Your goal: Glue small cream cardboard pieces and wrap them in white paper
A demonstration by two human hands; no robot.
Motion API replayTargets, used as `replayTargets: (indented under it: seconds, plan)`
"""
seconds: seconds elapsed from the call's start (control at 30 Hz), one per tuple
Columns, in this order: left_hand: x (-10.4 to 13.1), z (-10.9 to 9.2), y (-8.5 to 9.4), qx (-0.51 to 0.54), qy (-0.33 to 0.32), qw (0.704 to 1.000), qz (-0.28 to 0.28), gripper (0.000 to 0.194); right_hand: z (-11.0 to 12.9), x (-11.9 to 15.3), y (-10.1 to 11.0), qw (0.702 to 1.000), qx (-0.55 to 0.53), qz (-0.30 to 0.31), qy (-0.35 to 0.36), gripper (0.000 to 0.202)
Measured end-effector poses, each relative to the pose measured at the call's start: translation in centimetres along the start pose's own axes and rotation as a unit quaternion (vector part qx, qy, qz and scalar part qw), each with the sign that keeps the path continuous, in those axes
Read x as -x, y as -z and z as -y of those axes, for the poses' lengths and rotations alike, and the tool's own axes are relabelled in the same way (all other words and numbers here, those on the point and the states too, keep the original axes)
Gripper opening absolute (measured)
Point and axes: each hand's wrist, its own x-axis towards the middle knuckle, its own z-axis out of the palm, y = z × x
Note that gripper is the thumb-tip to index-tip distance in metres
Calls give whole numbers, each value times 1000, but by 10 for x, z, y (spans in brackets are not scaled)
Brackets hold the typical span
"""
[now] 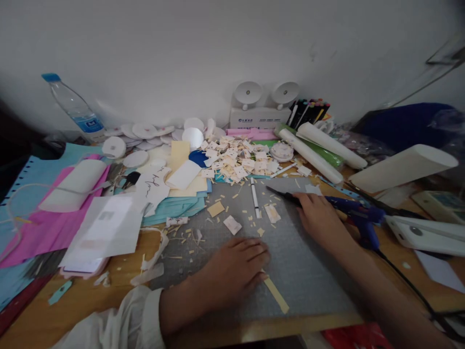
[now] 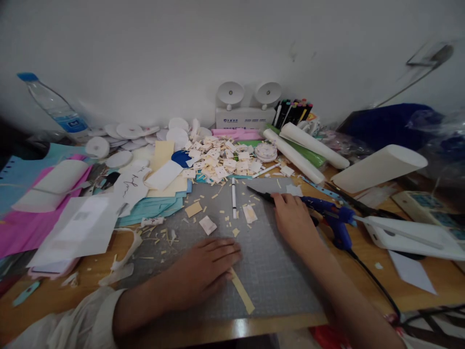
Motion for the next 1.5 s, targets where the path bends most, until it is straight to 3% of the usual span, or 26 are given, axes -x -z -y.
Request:
replayTargets:
  seconds: [0.13, 0.27, 0.43, 0.57, 0.73, 0.9, 1.1, 1.17, 1.27, 1.37, 1.43, 1.5]
  plan:
    - [11, 8, -4, -90, 35, 995, 5, 47, 0, -3, 2, 999, -35, -16, -3, 29]
    - [29, 12, -4, -164, 55, 985, -14, 50, 6, -6, 16, 990, -111, -80, -13, 28]
    - [50, 11, 6, -218, 82, 971, -49, 48, 22, -2, 61, 968, -160, -193, 23, 30]
    - [59, -6, 11, -196, 70, 976, -58, 45, 39, 15, 98, 953, -166, -250, 46, 31]
    - [55, -37, -3, -87, 17, 996, -4, 50, 57, 45, 116, 948, -240, -208, 30, 35]
    - [48, -39, -16, -31, 49, 998, -7, 56, 60, 76, 106, 909, -398, -116, -46, 33]
    - [48, -29, -15, -22, 89, 996, -16, 54, 57, 95, 91, 805, -558, -44, -197, 28]
    - [47, -29, -15, -20, 93, 995, -14, 55, 59, 97, 88, 739, -627, 3, -247, 26]
    - [44, -29, -16, -25, 92, 995, -16, 54, 63, 96, 82, 607, -725, 51, -320, 27]
    - [42, -27, -15, -37, 90, 995, -12, 51, 65, 90, 72, 502, -792, 97, -334, 34]
    - [42, -26, -13, -43, 93, 995, -10, 49, 64, 87, 65, 465, -816, 132, -317, 36]
    - [42, -24, -11, -46, 97, 994, -8, 49, 64, 85, 62, 450, -823, 144, -314, 33]
